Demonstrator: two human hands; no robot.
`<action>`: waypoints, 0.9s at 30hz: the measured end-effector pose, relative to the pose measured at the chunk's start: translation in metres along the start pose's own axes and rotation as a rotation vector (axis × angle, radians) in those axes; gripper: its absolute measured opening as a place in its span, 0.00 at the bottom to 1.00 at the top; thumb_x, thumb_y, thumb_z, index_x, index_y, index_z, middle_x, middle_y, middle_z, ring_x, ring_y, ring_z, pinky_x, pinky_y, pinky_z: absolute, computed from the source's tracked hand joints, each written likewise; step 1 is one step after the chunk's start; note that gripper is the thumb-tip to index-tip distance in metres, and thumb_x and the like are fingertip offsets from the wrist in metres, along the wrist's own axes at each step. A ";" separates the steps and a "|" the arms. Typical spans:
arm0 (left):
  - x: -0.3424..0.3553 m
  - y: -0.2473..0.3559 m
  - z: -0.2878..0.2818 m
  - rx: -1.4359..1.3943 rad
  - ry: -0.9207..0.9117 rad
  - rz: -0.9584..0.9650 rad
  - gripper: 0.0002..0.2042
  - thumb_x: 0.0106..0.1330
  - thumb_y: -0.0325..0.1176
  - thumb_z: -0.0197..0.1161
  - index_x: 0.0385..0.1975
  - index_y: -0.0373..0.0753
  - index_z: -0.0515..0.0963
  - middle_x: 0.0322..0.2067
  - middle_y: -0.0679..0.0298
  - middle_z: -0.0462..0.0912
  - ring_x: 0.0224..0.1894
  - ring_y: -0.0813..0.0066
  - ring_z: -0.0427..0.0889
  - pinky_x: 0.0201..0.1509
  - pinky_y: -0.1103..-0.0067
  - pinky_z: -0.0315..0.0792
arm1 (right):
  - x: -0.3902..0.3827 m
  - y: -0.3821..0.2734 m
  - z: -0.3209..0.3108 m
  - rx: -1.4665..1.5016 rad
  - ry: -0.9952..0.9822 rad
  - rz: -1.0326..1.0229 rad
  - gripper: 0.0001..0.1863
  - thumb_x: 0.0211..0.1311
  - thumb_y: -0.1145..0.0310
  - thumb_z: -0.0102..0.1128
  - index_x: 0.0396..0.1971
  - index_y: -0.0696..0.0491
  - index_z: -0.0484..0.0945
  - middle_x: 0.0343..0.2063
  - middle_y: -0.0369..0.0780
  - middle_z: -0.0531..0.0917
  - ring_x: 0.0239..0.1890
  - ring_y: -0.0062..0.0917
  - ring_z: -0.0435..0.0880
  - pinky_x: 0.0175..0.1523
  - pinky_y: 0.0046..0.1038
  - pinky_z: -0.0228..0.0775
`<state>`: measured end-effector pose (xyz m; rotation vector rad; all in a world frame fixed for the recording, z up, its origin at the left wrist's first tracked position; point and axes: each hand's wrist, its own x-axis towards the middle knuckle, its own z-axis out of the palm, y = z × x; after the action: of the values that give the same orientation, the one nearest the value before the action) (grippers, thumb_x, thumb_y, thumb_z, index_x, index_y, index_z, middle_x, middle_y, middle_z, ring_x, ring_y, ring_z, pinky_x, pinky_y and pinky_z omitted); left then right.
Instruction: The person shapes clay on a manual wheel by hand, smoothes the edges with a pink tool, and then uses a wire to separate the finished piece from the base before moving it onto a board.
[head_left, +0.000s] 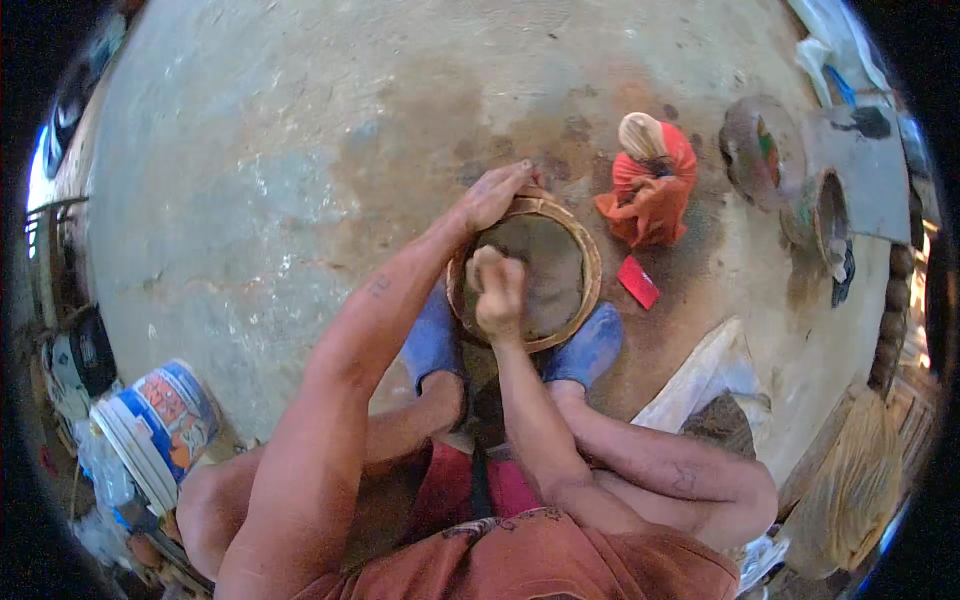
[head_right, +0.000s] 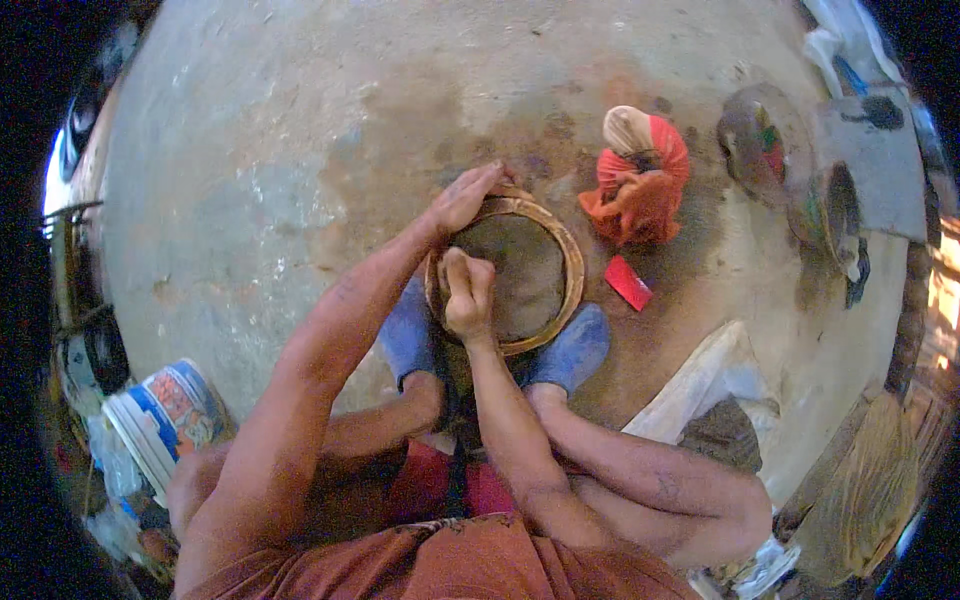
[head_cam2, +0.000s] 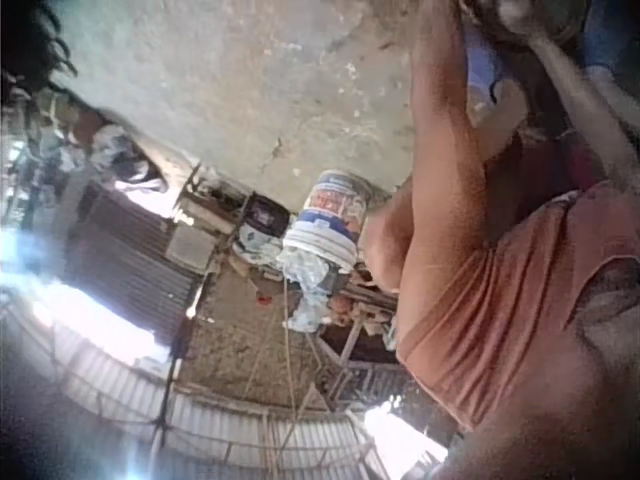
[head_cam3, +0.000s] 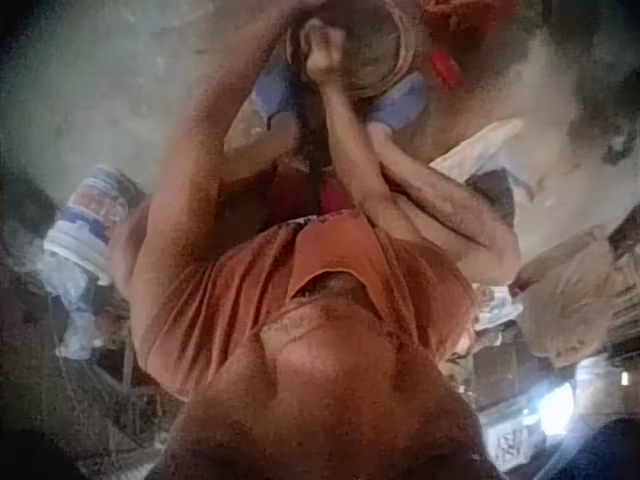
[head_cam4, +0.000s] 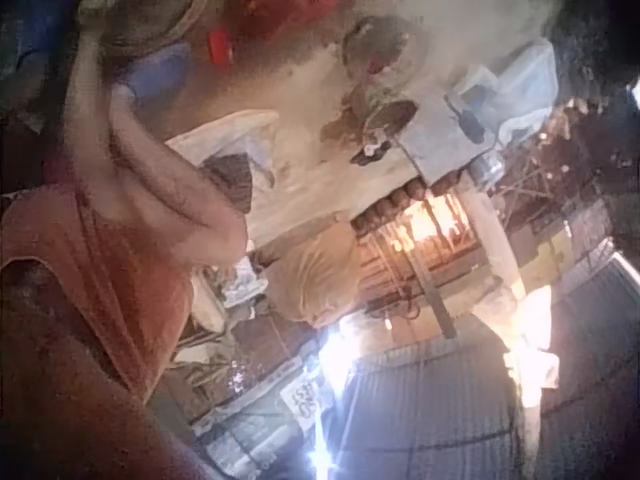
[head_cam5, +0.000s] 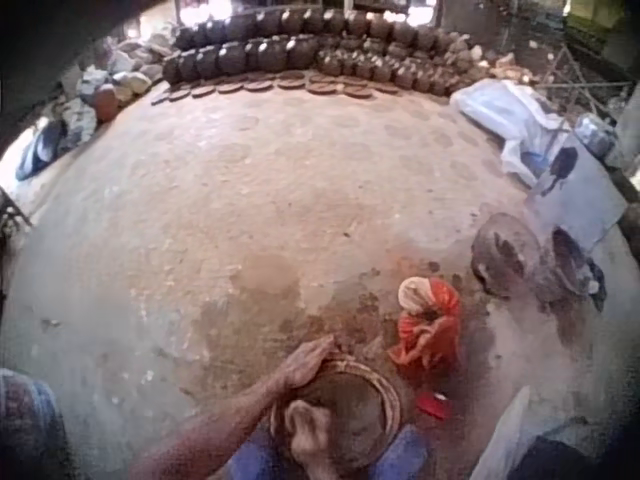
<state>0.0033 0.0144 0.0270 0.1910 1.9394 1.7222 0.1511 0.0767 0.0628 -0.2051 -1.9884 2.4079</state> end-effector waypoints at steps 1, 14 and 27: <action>0.003 -0.004 -0.005 0.052 -0.048 0.058 0.29 0.82 0.55 0.41 0.49 0.33 0.80 0.46 0.57 0.87 0.49 0.67 0.81 0.60 0.72 0.72 | -0.002 0.009 -0.003 0.190 0.019 0.043 0.25 0.83 0.54 0.47 0.21 0.51 0.66 0.20 0.28 0.62 0.22 0.15 0.59 0.27 0.26 0.46; 0.007 -0.018 0.000 0.021 -0.092 0.058 0.24 0.83 0.51 0.46 0.48 0.35 0.80 0.45 0.59 0.87 0.51 0.70 0.84 0.59 0.73 0.74 | 0.003 -0.036 -0.035 -0.319 0.343 -0.402 0.16 0.74 0.68 0.52 0.24 0.58 0.66 0.18 0.39 0.63 0.21 0.26 0.66 0.28 0.34 0.56; 0.009 -0.015 0.002 0.040 -0.091 0.050 0.24 0.83 0.51 0.46 0.48 0.34 0.79 0.47 0.58 0.88 0.51 0.71 0.84 0.60 0.73 0.74 | 0.016 -0.023 -0.068 -0.628 0.358 -0.317 0.14 0.71 0.63 0.55 0.28 0.58 0.73 0.25 0.49 0.74 0.30 0.45 0.77 0.39 0.41 0.67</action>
<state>0.0005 0.0176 0.0098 0.3296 1.9190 1.6778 0.1410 0.1493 0.0710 -0.2733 -2.3043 1.3958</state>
